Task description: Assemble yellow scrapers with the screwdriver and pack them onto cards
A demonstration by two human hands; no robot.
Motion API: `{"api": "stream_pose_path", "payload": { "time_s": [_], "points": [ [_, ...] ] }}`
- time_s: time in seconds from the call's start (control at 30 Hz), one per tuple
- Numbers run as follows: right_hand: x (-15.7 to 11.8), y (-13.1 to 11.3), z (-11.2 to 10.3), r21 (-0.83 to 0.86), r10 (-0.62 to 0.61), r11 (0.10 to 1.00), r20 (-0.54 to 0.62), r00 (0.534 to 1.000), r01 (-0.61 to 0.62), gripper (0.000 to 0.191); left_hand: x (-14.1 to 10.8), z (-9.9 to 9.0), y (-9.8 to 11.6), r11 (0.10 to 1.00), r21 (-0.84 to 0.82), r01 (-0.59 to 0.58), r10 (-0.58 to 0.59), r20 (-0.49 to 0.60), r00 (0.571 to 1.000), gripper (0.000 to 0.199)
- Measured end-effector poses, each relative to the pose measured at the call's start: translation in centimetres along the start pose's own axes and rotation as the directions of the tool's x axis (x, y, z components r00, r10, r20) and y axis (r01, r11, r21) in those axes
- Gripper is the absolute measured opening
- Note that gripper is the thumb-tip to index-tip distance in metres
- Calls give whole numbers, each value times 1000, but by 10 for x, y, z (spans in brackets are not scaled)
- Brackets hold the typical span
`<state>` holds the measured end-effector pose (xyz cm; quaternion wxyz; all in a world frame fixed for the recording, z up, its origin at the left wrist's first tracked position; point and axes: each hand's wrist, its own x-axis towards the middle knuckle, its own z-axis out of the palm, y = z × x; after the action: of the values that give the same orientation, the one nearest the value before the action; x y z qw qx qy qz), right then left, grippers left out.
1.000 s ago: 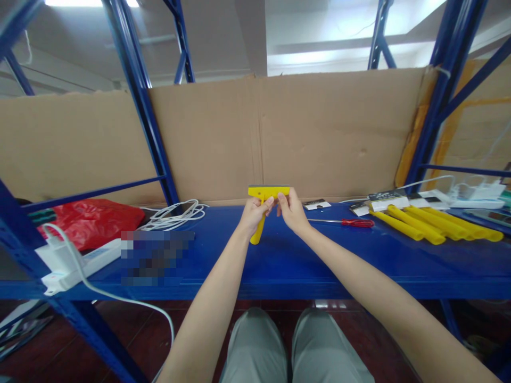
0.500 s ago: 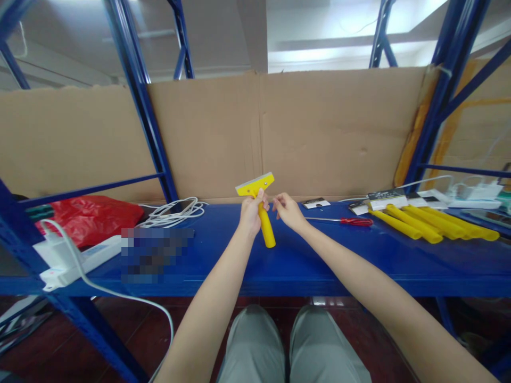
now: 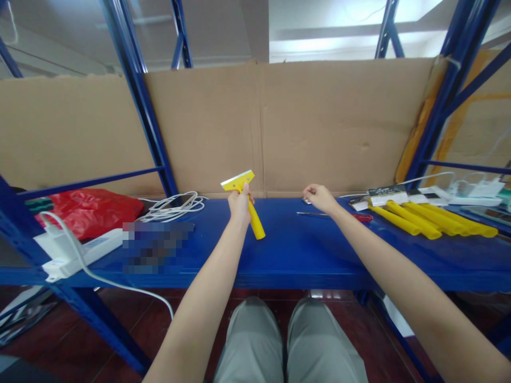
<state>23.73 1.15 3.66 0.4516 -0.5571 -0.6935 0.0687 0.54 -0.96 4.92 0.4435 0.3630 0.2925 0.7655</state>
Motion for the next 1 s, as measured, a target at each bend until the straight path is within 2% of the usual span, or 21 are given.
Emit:
{"api": "stream_pose_path", "payload": {
  "time_s": [0.07, 0.17, 0.2, 0.3, 0.43, 0.5, 0.57, 0.67, 0.77, 0.87, 1.0],
  "points": [
    [-7, 21, -24, -190, 48, 981, -12, 999, -49, 14, 2, 1, -1, 1000, 25, 5, -5, 0, 1000, 31],
    [-19, 58, -55, -442, 236, 856, -126, 963, -268, 17, 3, 6, -4, 993, 112, 49, -51, 18, 999, 31],
    [-22, 69, -63, -481, 271, 829, -104, 957, -287, 18, 3, 8, -4, 986, 151, 75, -79, 20, 997, 29],
    [-28, 90, -73, -541, 345, 799, 52, 937, -264, 20, 1, 15, -4, 943, 296, 149, -159, 9, 987, 26],
    [-31, 92, -71, -586, 385, 789, 236, 892, -185, 23, 1, 15, 0, 813, 528, 247, -297, 11, 955, 21],
    [-32, 91, -70, -606, 406, 779, 293, 865, -160, 22, 1, 10, 1, 729, 619, 291, -376, 6, 927, 17],
    [-33, 93, -69, -620, 413, 770, 306, 858, -150, 22, 2, 5, -2, 656, 674, 339, -458, -1, 889, 16],
    [-33, 99, -68, -604, 364, 786, 286, 886, -128, 21, 3, -4, -9, 569, 708, 419, -564, -34, 825, 16],
    [-34, 99, -65, -553, 268, 831, 296, 917, -64, 16, 4, -11, -17, 537, 707, 461, -628, -30, 778, 12],
    [-36, 92, -61, -469, 157, 883, 325, 933, 15, 12, 6, -13, -23, 531, 717, 451, -643, -4, 765, 12],
    [-37, 78, -54, -302, 4, 948, 316, 949, 97, 13, 6, -13, -24, 524, 750, 403, -622, 15, 782, 14]
  ]
}}
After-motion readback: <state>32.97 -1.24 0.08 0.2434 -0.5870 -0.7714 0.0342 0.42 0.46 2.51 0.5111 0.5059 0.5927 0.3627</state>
